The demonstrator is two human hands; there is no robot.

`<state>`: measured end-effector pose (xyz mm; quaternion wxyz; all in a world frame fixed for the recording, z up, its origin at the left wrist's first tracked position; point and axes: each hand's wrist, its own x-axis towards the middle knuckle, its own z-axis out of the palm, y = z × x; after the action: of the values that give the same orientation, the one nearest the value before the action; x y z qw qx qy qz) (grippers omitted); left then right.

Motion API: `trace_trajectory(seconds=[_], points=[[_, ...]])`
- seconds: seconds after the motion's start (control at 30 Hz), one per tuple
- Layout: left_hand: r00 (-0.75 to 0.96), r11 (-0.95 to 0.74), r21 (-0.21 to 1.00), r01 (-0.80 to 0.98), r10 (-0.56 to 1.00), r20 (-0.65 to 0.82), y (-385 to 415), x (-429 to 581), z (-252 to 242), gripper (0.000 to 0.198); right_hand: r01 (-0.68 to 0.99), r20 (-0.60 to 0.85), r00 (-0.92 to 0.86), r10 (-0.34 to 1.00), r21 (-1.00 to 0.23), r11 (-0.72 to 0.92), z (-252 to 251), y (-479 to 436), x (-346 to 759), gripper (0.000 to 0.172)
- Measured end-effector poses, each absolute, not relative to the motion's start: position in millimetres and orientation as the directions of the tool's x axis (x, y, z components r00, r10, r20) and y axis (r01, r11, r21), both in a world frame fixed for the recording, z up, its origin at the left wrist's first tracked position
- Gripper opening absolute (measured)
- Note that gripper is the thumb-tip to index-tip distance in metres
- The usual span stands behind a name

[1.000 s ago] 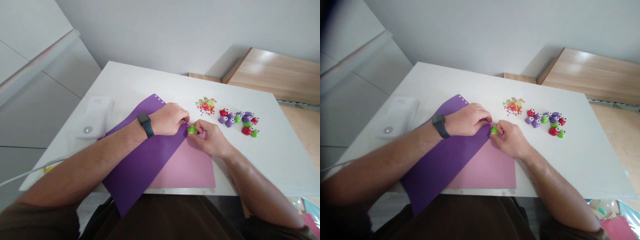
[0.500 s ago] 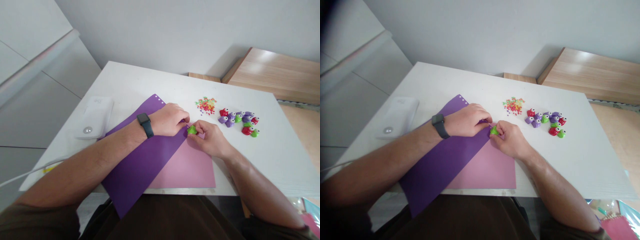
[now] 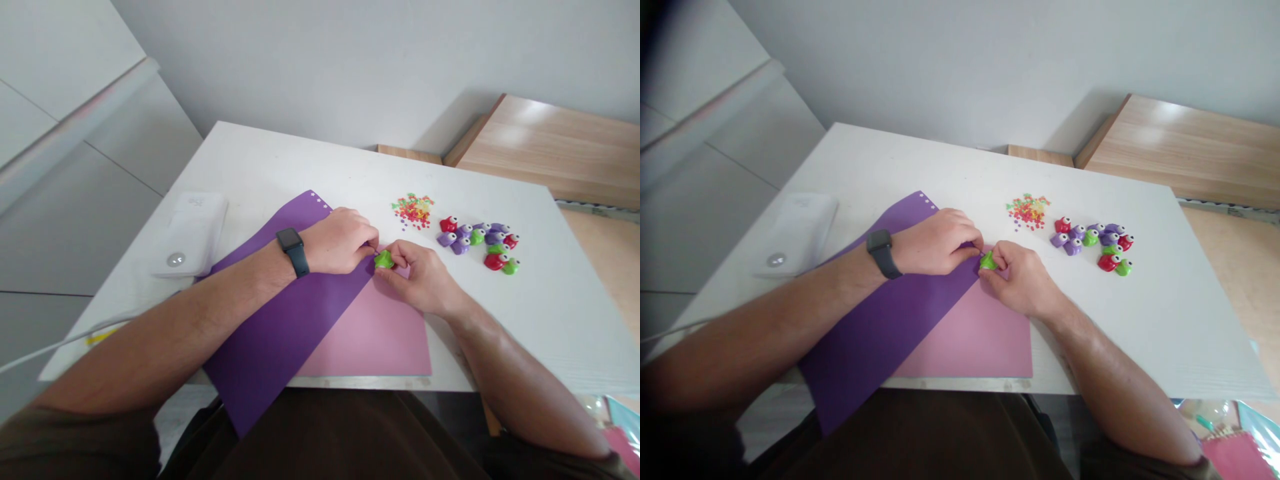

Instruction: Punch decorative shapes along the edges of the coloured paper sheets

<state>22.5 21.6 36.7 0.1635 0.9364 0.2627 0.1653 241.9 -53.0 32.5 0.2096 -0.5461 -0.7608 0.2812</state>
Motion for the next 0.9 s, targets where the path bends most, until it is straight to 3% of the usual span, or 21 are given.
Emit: trace_trajectory(seconds=[0.9], points=[[0.809,-0.807,0.432,0.403,0.535,0.243,19.5,21.0,38.1,0.012,0.707,0.030,-0.316,0.948,-0.659,0.256,31.2,-54.1,240.8,0.038]])
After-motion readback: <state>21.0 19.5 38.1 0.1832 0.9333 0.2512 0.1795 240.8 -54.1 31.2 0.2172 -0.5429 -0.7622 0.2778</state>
